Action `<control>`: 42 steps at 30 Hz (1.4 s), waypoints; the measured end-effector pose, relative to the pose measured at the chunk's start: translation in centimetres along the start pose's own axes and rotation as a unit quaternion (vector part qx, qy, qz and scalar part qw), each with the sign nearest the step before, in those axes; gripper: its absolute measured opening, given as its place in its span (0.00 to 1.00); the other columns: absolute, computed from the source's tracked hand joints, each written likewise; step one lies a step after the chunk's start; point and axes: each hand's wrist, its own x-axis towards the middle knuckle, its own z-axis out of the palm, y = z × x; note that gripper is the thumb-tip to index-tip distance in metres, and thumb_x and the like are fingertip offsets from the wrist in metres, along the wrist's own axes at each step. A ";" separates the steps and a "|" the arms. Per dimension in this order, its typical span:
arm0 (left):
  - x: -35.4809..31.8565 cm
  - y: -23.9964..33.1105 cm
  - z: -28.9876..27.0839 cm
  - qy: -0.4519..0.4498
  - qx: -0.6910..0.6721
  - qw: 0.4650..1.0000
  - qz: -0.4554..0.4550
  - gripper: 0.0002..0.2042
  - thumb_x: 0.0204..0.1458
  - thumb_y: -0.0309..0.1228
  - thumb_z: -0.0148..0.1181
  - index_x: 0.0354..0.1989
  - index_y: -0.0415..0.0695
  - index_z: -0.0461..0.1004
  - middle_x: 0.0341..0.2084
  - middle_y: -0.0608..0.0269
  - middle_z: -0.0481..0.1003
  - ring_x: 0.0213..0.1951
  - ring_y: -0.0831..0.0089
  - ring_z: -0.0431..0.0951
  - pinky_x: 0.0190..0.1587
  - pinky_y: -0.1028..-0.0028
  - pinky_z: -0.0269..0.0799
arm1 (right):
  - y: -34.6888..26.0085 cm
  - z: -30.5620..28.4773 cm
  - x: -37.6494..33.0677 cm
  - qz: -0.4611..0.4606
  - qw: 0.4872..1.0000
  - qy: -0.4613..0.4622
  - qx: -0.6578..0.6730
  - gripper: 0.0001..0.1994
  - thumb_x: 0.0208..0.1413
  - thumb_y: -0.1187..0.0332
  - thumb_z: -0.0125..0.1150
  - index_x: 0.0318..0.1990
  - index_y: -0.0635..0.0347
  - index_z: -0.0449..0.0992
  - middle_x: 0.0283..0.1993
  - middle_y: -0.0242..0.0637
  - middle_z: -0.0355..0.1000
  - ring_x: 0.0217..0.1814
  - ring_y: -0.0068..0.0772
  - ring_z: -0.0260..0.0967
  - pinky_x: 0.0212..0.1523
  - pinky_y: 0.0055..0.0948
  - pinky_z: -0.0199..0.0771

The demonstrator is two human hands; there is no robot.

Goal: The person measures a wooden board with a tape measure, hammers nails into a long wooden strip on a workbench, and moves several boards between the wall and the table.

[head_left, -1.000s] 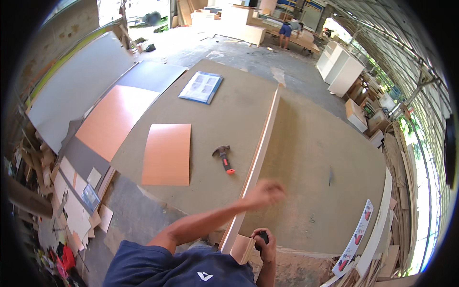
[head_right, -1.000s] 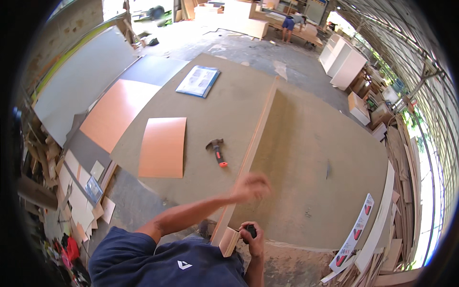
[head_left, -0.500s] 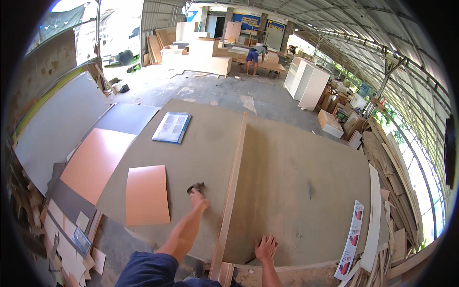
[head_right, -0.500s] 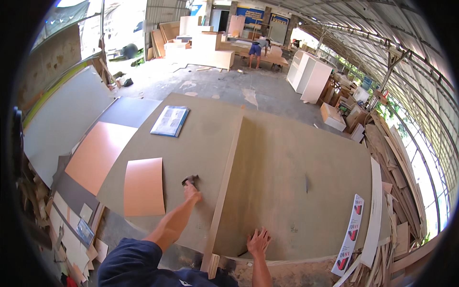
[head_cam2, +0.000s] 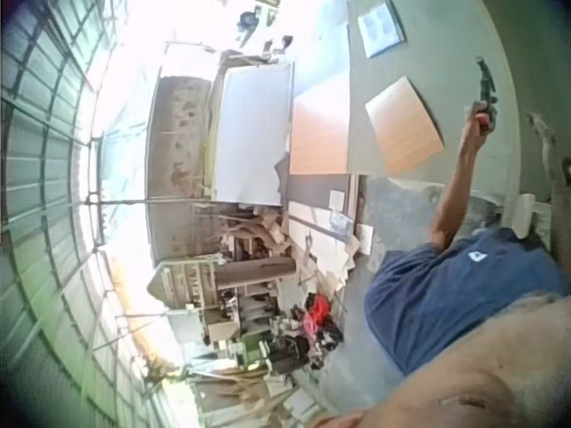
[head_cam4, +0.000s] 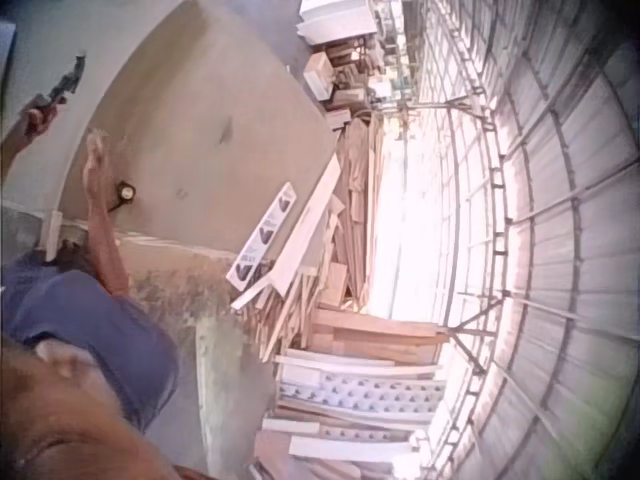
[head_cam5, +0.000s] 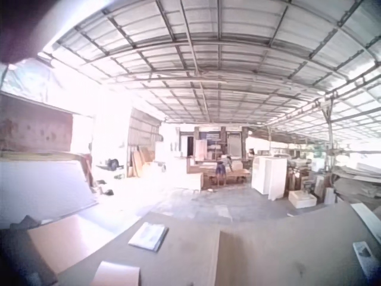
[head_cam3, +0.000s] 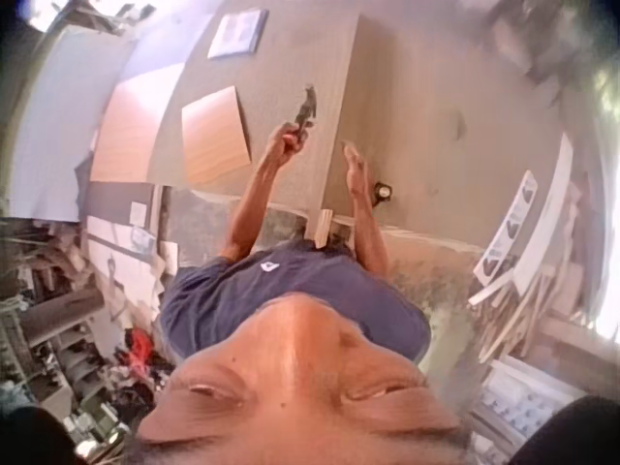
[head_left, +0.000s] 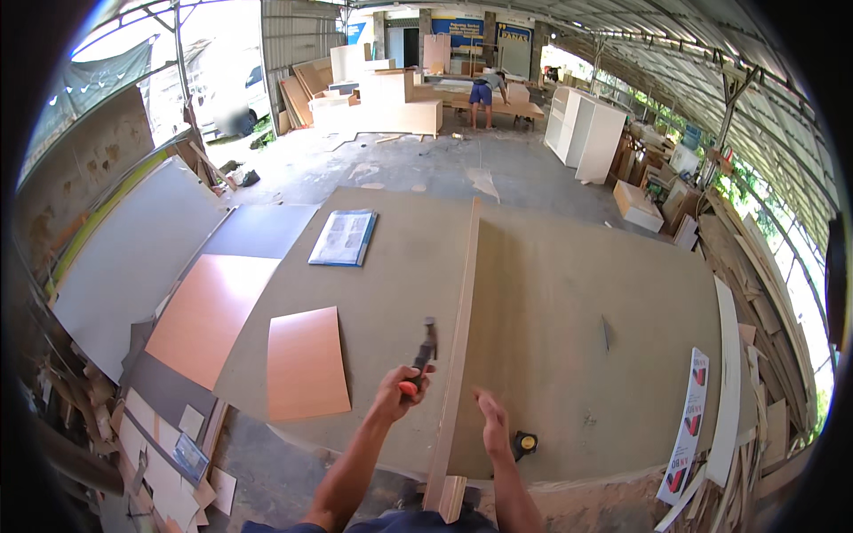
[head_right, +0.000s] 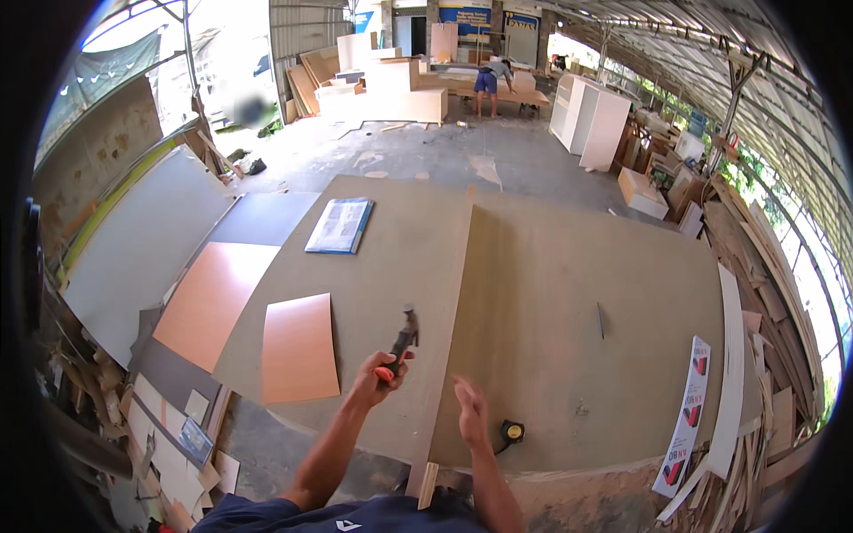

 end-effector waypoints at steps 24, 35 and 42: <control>-3.5 -17.4 -4.8 0.051 0.312 0.949 0.007 0.37 0.40 0.17 0.60 0.64 0.35 0.55 0.51 0.48 0.71 0.54 0.60 0.71 0.58 0.64 0.67 | 5.6 0.5 -4.7 0.301 0.934 0.147 0.127 0.16 0.64 0.57 0.54 0.33 0.61 0.70 0.23 0.36 0.70 0.18 0.26 0.67 0.22 0.25 0.69; -3.4 -17.2 -5.8 0.042 0.348 0.935 0.050 0.33 0.36 0.18 0.58 0.58 0.35 0.61 0.49 0.53 0.68 0.53 0.63 0.69 0.60 0.66 0.63 | 7.9 2.6 -3.4 0.280 0.913 0.286 0.075 0.16 0.62 0.59 0.52 0.25 0.58 0.69 0.23 0.35 0.68 0.18 0.26 0.65 0.21 0.29 0.68; -3.9 -16.2 -5.9 0.042 0.336 0.941 0.032 0.33 0.34 0.20 0.59 0.57 0.35 0.64 0.49 0.54 0.67 0.53 0.61 0.68 0.61 0.65 0.61 | 7.5 2.2 -1.5 0.303 0.926 0.176 0.142 0.16 0.60 0.59 0.54 0.27 0.62 0.73 0.24 0.36 0.71 0.22 0.28 0.67 0.26 0.32 0.67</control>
